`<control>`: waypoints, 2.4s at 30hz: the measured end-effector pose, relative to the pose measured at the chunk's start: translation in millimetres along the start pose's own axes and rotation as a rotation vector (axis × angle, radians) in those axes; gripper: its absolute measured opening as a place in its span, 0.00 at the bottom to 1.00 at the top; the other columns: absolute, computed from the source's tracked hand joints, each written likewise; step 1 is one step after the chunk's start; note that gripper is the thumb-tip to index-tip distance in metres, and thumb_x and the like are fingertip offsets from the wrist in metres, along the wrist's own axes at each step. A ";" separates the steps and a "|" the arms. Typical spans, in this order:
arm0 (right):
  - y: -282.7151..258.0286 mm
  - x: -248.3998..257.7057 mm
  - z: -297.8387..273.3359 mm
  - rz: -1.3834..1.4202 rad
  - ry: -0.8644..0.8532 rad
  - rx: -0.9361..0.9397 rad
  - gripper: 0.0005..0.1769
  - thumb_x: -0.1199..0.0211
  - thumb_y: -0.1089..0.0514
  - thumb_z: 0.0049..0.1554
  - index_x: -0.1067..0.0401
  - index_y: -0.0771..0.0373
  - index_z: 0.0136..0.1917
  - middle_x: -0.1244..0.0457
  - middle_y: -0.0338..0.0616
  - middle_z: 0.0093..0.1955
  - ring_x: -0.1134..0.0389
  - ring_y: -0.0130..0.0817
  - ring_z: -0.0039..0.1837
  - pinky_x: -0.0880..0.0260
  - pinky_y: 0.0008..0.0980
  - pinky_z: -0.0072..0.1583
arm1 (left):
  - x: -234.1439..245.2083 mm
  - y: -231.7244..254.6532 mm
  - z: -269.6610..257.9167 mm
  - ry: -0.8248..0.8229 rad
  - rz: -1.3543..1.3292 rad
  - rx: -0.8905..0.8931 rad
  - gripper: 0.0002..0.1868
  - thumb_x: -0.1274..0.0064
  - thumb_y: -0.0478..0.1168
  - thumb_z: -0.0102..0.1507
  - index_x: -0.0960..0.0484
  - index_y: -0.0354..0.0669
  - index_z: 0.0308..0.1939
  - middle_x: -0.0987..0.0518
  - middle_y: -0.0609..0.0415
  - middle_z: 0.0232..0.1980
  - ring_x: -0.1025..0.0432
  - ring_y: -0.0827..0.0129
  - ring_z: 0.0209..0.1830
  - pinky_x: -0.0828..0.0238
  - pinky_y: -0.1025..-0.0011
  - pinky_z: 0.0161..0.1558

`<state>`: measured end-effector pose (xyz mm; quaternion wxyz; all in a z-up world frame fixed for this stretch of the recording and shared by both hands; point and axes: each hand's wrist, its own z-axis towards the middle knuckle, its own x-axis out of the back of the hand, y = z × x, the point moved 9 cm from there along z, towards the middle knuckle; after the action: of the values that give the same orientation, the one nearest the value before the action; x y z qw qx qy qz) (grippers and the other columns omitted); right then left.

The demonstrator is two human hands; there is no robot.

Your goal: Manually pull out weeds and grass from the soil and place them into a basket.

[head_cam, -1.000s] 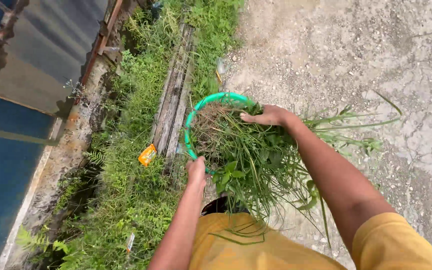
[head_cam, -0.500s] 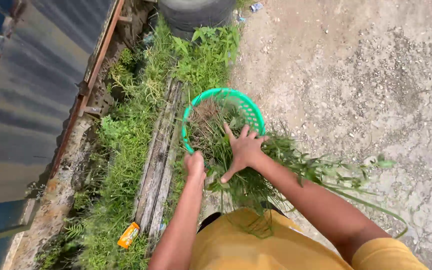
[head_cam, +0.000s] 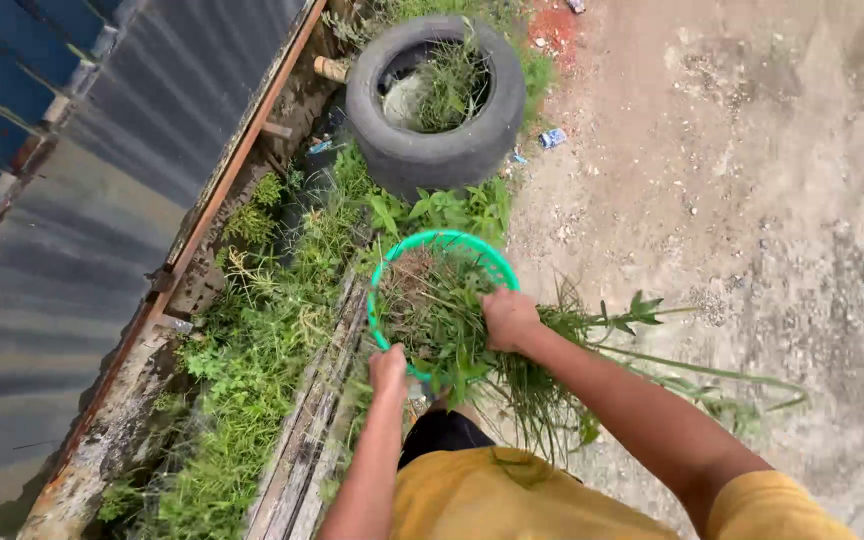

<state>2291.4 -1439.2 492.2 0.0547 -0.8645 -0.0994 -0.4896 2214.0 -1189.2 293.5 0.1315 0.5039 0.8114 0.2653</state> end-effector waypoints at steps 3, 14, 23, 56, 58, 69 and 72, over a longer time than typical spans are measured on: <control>18.8 74.9 55.7 0.051 -0.048 0.030 0.35 0.23 0.45 0.41 0.28 0.57 0.59 0.31 0.53 0.55 0.29 0.49 0.59 0.28 0.45 0.62 | -31.9 53.6 13.1 -0.015 0.170 -0.034 0.23 0.49 0.44 0.64 0.21 0.23 0.51 0.25 0.40 0.39 0.22 0.52 0.37 0.14 0.52 0.35; 127.7 202.8 272.8 0.141 0.022 0.134 0.37 0.21 0.43 0.37 0.24 0.59 0.57 0.30 0.57 0.51 0.28 0.52 0.55 0.27 0.47 0.58 | -170.7 224.6 71.2 0.052 -0.043 -0.034 0.28 0.49 0.59 0.62 0.25 0.41 0.54 0.25 0.48 0.50 0.26 0.59 0.44 0.20 0.58 0.37; 209.4 177.0 455.3 0.455 0.021 0.205 0.31 0.22 0.45 0.35 0.19 0.62 0.50 0.28 0.57 0.43 0.25 0.47 0.46 0.26 0.42 0.53 | -234.7 245.9 169.4 0.072 -0.304 -0.248 0.18 0.53 0.49 0.66 0.35 0.48 0.56 0.25 0.55 0.40 0.29 0.69 0.35 0.27 0.68 0.34; 252.6 251.9 641.0 0.760 -0.179 0.282 0.47 0.20 0.47 0.46 0.36 0.78 0.66 0.34 0.57 0.60 0.32 0.38 0.57 0.31 0.35 0.58 | -226.1 350.4 195.7 0.901 0.248 -0.195 0.13 0.52 0.39 0.67 0.20 0.49 0.55 0.16 0.45 0.38 0.21 0.48 0.34 0.24 0.53 0.38; 291.9 269.4 664.7 0.672 -0.229 0.359 0.40 0.22 0.48 0.52 0.31 0.80 0.65 0.34 0.61 0.60 0.32 0.43 0.58 0.32 0.39 0.59 | -222.3 371.9 188.9 0.977 0.568 -0.311 0.20 0.47 0.35 0.60 0.23 0.49 0.57 0.17 0.42 0.38 0.22 0.45 0.35 0.25 0.50 0.38; 409.1 242.0 775.1 0.573 -0.246 0.422 0.20 0.24 0.61 0.47 0.22 0.69 0.53 0.27 0.48 0.48 0.28 0.35 0.50 0.26 0.34 0.55 | -205.7 342.2 158.0 1.070 0.545 -0.111 0.13 0.40 0.40 0.57 0.28 0.44 0.41 0.19 0.40 0.30 0.23 0.39 0.32 0.27 0.45 0.35; 379.4 130.4 815.4 0.571 -0.244 0.414 0.19 0.26 0.56 0.49 0.22 0.67 0.52 0.28 0.51 0.47 0.29 0.40 0.47 0.27 0.42 0.50 | -212.5 328.2 149.9 1.125 0.530 -0.157 0.13 0.39 0.42 0.59 0.28 0.41 0.37 0.21 0.39 0.28 0.24 0.39 0.29 0.28 0.45 0.33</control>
<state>3123.6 -1637.0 185.4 0.3506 -0.8800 0.0429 -0.3176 2628.8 -1217.8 343.2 -0.3494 0.4602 0.5820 0.5723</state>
